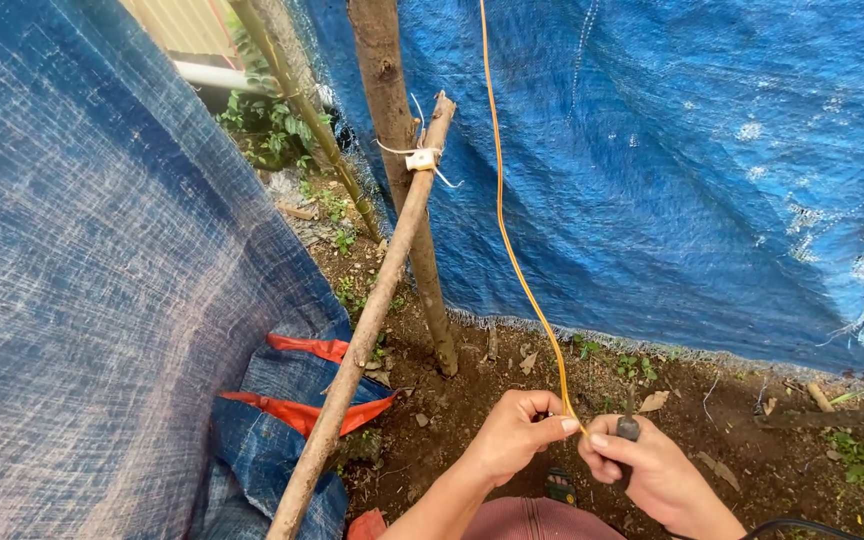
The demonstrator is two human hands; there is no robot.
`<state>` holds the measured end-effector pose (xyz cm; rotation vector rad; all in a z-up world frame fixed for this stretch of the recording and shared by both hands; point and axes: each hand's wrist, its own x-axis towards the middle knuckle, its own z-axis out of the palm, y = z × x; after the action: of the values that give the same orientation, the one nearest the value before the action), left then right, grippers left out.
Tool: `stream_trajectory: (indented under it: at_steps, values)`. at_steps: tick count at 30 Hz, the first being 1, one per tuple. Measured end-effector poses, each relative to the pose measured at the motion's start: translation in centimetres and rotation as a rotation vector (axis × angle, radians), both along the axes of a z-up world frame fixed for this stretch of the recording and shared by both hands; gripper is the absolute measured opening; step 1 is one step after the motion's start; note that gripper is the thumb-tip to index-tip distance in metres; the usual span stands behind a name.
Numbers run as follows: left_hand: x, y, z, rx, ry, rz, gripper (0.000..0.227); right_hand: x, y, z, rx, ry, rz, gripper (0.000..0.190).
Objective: Stripping insulation from electrical wires using pliers and twisting the ends together to create a connection.
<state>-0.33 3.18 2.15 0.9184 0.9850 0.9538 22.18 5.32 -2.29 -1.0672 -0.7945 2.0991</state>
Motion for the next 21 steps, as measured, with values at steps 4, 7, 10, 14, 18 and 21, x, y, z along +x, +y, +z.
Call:
stream_trajectory:
  at_steps: [4,7,10,14,18,21]
  values:
    - [0.2,-0.2,0.7,-0.067,-0.11,0.005,0.004,0.7,-0.2,-1.1,-0.108,0.219,0.007,0.009]
    - [0.8,-0.1,1.1,-0.117,-0.149,-0.021,0.024,0.9,-0.4,-1.4,-0.103,0.178,-0.007,0.009]
    - [1.5,0.0,0.6,-0.11,-0.21,-0.018,0.004,0.7,-0.8,-1.0,-0.073,0.122,-0.02,0.011]
    - [2.2,0.3,0.5,-0.14,-0.252,0.108,0.012,-0.2,-1.9,0.2,0.383,-0.386,-0.16,0.008]
    - [2.8,0.2,0.1,-0.09,-0.278,0.138,0.016,-2.0,-2.5,3.2,0.912,-0.803,-0.261,0.022]
    - [2.9,0.2,0.4,-0.108,-0.234,0.134,0.014,-3.1,-2.7,4.4,1.012,-0.759,-0.329,0.01]
